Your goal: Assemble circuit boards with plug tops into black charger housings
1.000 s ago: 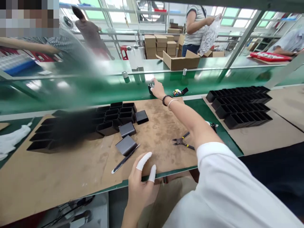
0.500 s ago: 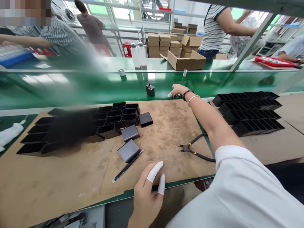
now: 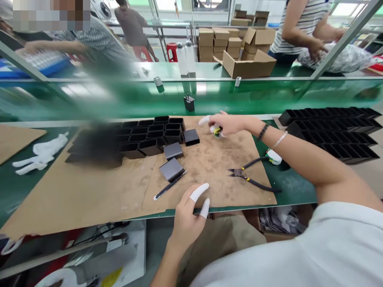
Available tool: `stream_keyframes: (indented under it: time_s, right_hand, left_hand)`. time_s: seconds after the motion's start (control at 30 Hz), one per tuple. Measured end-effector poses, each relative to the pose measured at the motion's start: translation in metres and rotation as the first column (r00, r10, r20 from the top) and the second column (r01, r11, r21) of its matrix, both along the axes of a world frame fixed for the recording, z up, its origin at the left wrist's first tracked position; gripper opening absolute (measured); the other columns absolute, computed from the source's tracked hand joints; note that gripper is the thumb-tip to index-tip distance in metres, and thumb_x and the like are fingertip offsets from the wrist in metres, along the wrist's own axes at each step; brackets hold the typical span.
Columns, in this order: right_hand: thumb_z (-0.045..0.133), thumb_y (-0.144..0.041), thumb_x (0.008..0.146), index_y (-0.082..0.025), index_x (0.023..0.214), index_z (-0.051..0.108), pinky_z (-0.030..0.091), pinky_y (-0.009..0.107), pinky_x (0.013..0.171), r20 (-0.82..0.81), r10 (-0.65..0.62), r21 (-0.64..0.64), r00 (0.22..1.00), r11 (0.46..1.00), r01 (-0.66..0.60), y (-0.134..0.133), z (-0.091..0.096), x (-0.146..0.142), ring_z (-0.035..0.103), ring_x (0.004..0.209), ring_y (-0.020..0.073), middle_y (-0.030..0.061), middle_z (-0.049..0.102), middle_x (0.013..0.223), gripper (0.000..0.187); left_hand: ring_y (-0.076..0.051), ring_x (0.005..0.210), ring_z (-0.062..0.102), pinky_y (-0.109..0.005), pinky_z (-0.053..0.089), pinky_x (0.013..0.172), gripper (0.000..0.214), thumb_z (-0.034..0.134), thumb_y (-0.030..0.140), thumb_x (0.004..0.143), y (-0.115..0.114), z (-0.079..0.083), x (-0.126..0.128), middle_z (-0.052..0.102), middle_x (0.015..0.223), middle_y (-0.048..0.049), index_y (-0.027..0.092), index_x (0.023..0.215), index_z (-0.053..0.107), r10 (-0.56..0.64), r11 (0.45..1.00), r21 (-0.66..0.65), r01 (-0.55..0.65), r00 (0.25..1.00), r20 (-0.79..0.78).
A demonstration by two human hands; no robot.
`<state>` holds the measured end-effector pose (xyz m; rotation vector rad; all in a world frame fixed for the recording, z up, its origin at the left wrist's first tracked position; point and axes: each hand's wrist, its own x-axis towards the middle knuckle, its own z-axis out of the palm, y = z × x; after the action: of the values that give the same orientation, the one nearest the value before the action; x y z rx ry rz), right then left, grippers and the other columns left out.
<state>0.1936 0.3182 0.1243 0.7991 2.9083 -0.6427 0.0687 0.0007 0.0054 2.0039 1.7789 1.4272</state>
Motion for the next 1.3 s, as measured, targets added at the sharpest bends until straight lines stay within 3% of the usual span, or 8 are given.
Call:
stream_keyframes:
  time_s: [0.1,0.27,0.37,0.73,0.9,1.0,1.1,1.3]
  right_hand:
    - [0.049,0.004,0.069,-0.031,0.152,0.057,0.013,0.064,0.134,0.066,0.159,0.055,0.985,0.985,-0.163,-0.050,-0.003,0.028,0.045,0.156,0.0327,0.0060,0.065,0.151,0.090]
    - [0.071,-0.032,0.087,-0.018,0.149,0.055,0.054,0.044,0.097,0.113,-0.341,0.223,0.933,0.924,0.311,-0.082,-0.008,0.052,0.069,0.123,0.0386,0.0194,0.069,0.139,0.066]
    - [0.083,-0.038,0.077,-0.017,0.127,0.069,0.054,0.038,0.083,0.182,-0.330,0.173,0.926,0.938,0.301,-0.077,-0.020,0.044,0.073,0.103,0.0358,0.0164,0.078,0.116,0.056]
    - [0.078,-0.027,0.074,-0.019,0.097,0.078,0.057,0.040,0.088,0.099,-0.226,-0.168,0.969,0.956,0.241,-0.045,-0.022,0.031,0.074,0.103,0.0314,0.0123,0.081,0.109,0.025]
    - [0.087,-0.027,0.061,-0.021,0.097,0.076,0.061,0.033,0.079,-0.228,-0.591,-0.836,0.773,0.526,0.156,-0.085,-0.025,0.063,0.073,0.087,0.0216,0.0073,0.080,0.102,0.038]
    - [0.094,-0.026,0.054,-0.022,0.094,0.076,0.058,0.026,0.068,-0.324,-0.744,-0.911,0.585,0.412,0.020,-0.127,-0.027,0.074,0.068,0.073,0.0143,0.0021,0.076,0.090,0.044]
    - [0.100,-0.026,0.052,-0.028,0.097,0.075,0.060,0.023,0.071,-0.447,-0.794,-0.881,0.412,0.470,-0.050,-0.173,-0.023,0.076,0.070,0.080,0.0128,-0.0026,0.077,0.098,0.051]
    - [0.101,-0.011,0.056,-0.038,0.112,0.080,0.064,0.042,0.103,-0.842,-0.529,-0.538,0.103,0.838,-0.093,-0.234,-0.016,0.062,0.076,0.114,0.0256,-0.0031,0.080,0.117,0.066]
  left_hand:
    - [-0.023,0.118,0.076,-0.037,0.066,0.100,0.041,0.059,0.009,0.095,-0.002,0.000,-0.003,0.077,0.125,-0.0110,0.022,0.134,0.063,-0.062,0.998,-0.026,0.064,0.996,0.064]
    - [-0.022,0.112,0.074,-0.038,0.064,0.099,0.039,0.064,0.011,0.095,0.000,-0.001,-0.012,0.076,0.118,-0.0089,0.024,0.132,0.065,0.026,0.989,0.141,-0.043,0.993,0.116]
    - [-0.025,0.117,0.068,-0.045,0.058,0.104,0.046,0.070,0.014,0.093,0.006,0.002,-0.028,0.072,0.121,-0.0103,0.025,0.137,0.063,0.273,0.932,0.230,-0.281,0.960,0.068]
    - [-0.034,0.132,0.065,-0.057,0.048,0.121,0.065,0.083,0.018,0.071,0.044,0.013,-0.089,0.065,0.137,-0.0153,0.019,0.133,0.062,0.292,0.936,-0.307,-0.169,0.861,0.417]
    - [-0.030,0.133,0.067,-0.045,0.057,0.112,0.081,0.096,0.039,0.067,0.053,0.010,-0.079,0.067,0.140,-0.0163,0.021,0.135,0.056,0.018,0.999,-0.033,0.006,0.739,0.673]
    - [-0.030,0.131,0.069,-0.040,0.062,0.104,0.084,0.102,0.042,0.061,0.052,0.016,-0.061,0.071,0.136,-0.0128,0.025,0.132,0.060,-0.169,0.985,0.104,0.137,0.656,0.736]
    - [-0.029,0.131,0.070,-0.037,0.064,0.102,0.081,0.102,0.039,0.063,0.045,0.026,-0.038,0.071,0.139,-0.0118,0.026,0.132,0.062,-0.228,0.970,0.118,0.212,0.629,0.743]
    - [-0.028,0.131,0.070,-0.036,0.063,0.105,0.070,0.099,0.033,0.069,0.026,0.046,-0.003,0.072,0.138,-0.0123,0.024,0.131,0.066,-0.250,0.955,0.080,0.287,0.626,0.739]
